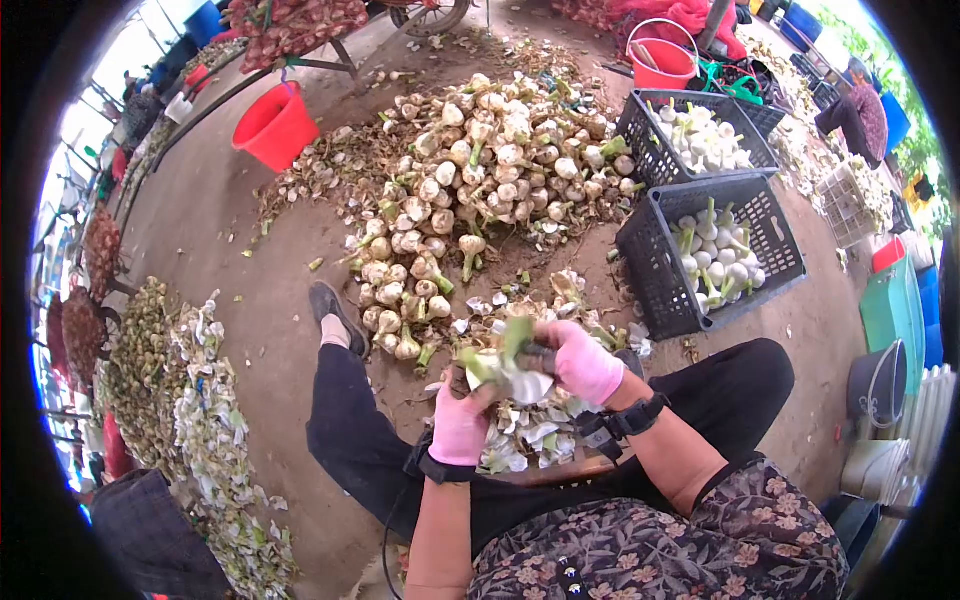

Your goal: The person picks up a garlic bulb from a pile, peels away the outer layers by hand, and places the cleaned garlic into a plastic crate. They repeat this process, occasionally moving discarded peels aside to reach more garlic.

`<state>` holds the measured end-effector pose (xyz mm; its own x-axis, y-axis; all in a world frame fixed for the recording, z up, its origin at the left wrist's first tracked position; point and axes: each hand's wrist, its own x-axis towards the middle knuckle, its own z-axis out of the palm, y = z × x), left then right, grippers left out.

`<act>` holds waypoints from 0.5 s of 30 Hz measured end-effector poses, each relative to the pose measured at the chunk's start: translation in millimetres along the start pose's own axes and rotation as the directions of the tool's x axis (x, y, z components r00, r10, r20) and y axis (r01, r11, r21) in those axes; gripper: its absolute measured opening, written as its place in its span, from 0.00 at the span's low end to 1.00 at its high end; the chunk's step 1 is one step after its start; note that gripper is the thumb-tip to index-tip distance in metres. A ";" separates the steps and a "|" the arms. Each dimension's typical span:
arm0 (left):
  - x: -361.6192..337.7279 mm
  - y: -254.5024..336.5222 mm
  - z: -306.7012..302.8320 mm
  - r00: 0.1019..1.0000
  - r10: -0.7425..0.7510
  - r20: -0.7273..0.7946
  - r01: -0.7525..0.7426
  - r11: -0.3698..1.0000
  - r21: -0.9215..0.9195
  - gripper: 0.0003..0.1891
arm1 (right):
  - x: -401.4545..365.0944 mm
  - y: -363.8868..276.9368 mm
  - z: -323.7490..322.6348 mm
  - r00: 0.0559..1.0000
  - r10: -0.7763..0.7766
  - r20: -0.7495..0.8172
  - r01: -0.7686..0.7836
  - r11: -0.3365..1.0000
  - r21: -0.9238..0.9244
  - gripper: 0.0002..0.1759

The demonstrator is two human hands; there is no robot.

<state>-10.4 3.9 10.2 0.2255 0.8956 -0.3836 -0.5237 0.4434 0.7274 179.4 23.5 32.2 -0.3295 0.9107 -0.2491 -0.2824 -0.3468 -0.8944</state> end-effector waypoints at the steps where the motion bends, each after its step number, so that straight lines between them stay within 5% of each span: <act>1: -4.7 -4.6 -7.1 1.000 -0.022 0.021 0.024 0.996 -0.083 0.30 | 1.1 -2.0 -0.3 0.999 0.013 -0.044 -0.007 0.989 0.146 0.17; 4: -13.4 -13.3 -17.0 0.995 -0.066 0.074 0.083 0.966 -0.246 0.28 | 11.9 10.8 -29.0 0.990 -0.023 -0.137 0.054 0.972 0.227 0.15; 5: -15.0 -13.7 -16.9 0.984 -0.069 0.166 0.114 0.953 -0.282 0.29 | 22.0 22.5 -37.9 0.966 -0.021 -0.258 0.004 0.998 -0.066 0.14; 6: -16.9 -14.5 -15.5 0.963 -0.068 0.259 0.151 0.938 -0.313 0.29 | 31.1 34.9 -48.2 0.965 -0.021 -0.260 0.005 0.998 -0.065 0.14; 7: -17.2 -16.1 -10.7 0.948 -0.071 0.311 0.173 0.933 -0.314 0.32 | 39.8 45.7 -59.9 0.916 -0.182 -0.356 0.005 0.896 -0.444 0.14; 8: -22.1 -7.2 1.6 0.943 -0.124 0.308 0.237 0.901 -0.364 0.37 | 42.2 35.3 -55.3 0.853 -0.362 -0.376 -0.052 0.659 -0.751 0.15; 10: -24.7 -1.7 13.6 0.950 -0.016 0.311 0.107 0.955 -0.278 0.39 | 35.4 23.4 -52.9 0.841 -0.346 -0.415 -0.160 0.574 -0.803 0.21; 12: -23.6 4.1 17.2 0.961 -0.016 0.276 0.063 0.985 -0.161 0.40 | 29.1 25.8 -55.7 0.805 -0.578 -0.136 0.033 0.273 -0.961 0.25; 14: -18.7 7.8 18.3 0.964 -0.008 0.264 0.017 0.999 -0.033 0.41 | 12.9 -0.5 -34.9 0.832 -0.511 -0.219 -0.003 0.390 -0.921 0.29; 15: -18.1 8.4 17.4 0.970 0.010 0.241 -0.022 0.999 0.046 0.41 | 6.7 -10.1 -29.6 0.891 -0.415 -0.183 0.119 0.604 -0.788 0.32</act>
<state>-4.6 -7.9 33.1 0.4118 0.8824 -0.2277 -0.4903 0.4251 0.7608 206.7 39.7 28.6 -0.0117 0.9966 0.0811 0.5003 0.0760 -0.8625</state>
